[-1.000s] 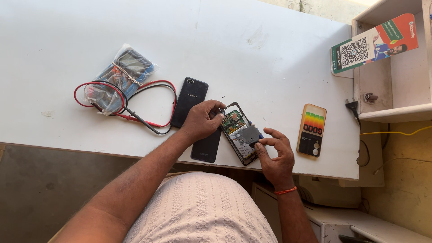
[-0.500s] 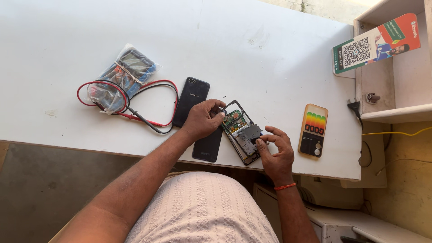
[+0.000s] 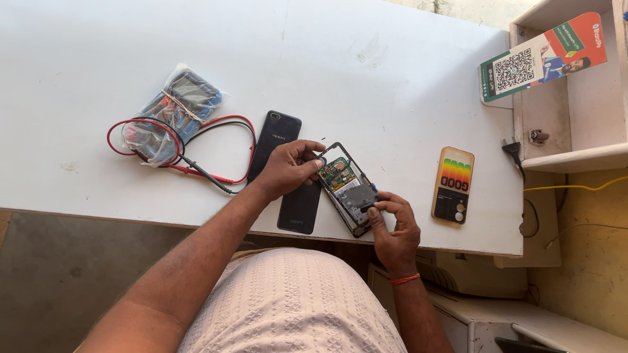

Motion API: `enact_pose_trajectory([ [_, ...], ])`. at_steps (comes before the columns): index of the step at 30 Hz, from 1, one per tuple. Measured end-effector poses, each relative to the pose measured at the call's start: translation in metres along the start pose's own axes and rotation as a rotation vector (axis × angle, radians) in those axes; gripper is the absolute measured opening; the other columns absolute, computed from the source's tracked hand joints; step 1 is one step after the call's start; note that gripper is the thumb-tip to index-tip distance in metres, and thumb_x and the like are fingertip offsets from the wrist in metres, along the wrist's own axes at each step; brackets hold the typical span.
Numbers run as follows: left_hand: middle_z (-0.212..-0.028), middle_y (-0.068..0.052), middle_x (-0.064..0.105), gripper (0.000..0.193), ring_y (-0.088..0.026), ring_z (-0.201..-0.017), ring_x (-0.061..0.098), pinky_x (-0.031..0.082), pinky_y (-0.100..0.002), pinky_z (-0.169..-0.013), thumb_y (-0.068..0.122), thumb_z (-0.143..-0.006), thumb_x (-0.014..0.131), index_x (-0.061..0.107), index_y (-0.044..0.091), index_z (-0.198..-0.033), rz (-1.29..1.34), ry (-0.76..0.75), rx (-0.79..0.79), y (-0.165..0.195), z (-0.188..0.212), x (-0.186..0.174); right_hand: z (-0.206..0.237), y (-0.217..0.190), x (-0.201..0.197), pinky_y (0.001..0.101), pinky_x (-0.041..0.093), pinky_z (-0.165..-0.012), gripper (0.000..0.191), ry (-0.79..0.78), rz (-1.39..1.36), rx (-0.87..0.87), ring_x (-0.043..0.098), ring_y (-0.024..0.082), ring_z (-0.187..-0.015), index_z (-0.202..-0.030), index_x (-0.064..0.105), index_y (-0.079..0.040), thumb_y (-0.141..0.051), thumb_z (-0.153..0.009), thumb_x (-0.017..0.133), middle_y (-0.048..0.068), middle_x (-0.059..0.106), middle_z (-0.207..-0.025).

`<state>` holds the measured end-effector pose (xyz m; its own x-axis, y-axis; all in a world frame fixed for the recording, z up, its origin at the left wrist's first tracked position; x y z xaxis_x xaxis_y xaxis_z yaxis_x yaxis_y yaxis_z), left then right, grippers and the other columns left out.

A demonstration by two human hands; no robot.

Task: The person disassembles and reassembles mobile phones on a white table. They remove back covers, disconnect ribbon cables, and use a screwdriver to remove screws from the internal frame. The person handles multiple phones and their components, including batteries and circuit boards.

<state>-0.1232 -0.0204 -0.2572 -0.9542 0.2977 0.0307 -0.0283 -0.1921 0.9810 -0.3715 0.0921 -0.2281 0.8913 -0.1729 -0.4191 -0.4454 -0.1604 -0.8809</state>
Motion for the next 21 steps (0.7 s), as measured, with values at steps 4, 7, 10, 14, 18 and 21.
enact_pose_trajectory([
  [4,-0.091,-0.005,0.072,0.035,-0.008,-0.076,0.070,0.061,-0.023,-0.061,0.016,-0.095,0.070,0.065,0.003,-0.127,0.023,0.000,-0.012,0.002,0.000,-0.001,-0.011,0.015,-0.010,0.0274,0.058,-0.092,0.017,0.036,-0.230,0.138,0.068,0.014,-0.106,-0.107,0.069,-0.004,-0.013,-0.095,0.075,0.010,0.070,-0.122],
  [7,-0.091,-0.005,0.072,0.036,-0.008,-0.076,0.071,0.062,-0.023,-0.061,0.017,-0.095,0.070,0.065,0.003,-0.128,0.024,0.005,-0.022,0.002,0.000,-0.002,-0.016,0.020,-0.014,0.0248,0.058,-0.087,0.019,0.051,-0.368,0.245,0.068,0.012,-0.096,-0.109,0.070,-0.001,-0.012,-0.095,0.076,0.010,0.073,-0.110],
  [10,-0.091,-0.005,0.071,0.036,-0.008,-0.076,0.071,0.062,-0.023,-0.061,0.016,-0.095,0.070,0.065,0.003,-0.128,0.030,0.004,-0.024,0.002,0.001,-0.004,-0.019,0.018,-0.012,0.0237,0.057,-0.082,0.016,0.058,-0.318,0.288,0.068,0.011,-0.089,-0.107,0.071,0.000,-0.012,-0.096,0.077,0.009,0.075,-0.099],
  [14,-0.091,-0.005,0.071,0.035,-0.008,-0.076,0.071,0.062,-0.022,-0.061,0.016,-0.095,0.069,0.065,0.003,-0.127,0.049,-0.009,-0.021,0.002,0.000,-0.005,-0.022,0.008,-0.007,0.0225,0.058,-0.080,0.014,0.046,-0.191,0.247,0.070,0.010,-0.091,-0.105,0.071,-0.002,-0.012,-0.096,0.075,0.008,0.075,-0.098],
  [18,-0.091,-0.006,0.071,0.035,-0.009,-0.076,0.071,0.063,-0.023,-0.061,0.016,-0.094,0.071,0.065,0.003,-0.126,0.051,-0.016,-0.020,0.002,0.000,-0.006,-0.028,0.000,0.004,0.0229,0.059,-0.080,0.016,0.024,-0.231,0.239,0.070,0.011,-0.090,-0.106,0.069,-0.001,-0.008,-0.094,0.076,0.008,0.075,-0.098],
  [21,-0.093,-0.007,0.072,0.035,-0.009,-0.076,0.071,0.062,-0.022,-0.061,0.015,-0.094,0.071,0.065,0.002,-0.127,0.063,-0.026,-0.023,0.003,0.000,-0.006,-0.034,-0.006,0.014,0.0236,0.061,-0.078,0.019,0.017,-0.264,0.234,0.071,0.011,-0.089,-0.109,0.066,-0.001,-0.005,-0.093,0.075,0.009,0.074,-0.098],
])
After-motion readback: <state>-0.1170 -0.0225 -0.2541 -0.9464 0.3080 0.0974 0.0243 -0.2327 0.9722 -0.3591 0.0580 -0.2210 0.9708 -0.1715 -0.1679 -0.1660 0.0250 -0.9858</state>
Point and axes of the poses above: each hand's wrist, its own z-axis away from the middle knuckle, its own x-axis out of the palm, y = z × x, the point moved 4 cm from there along -z, towards the middle knuckle
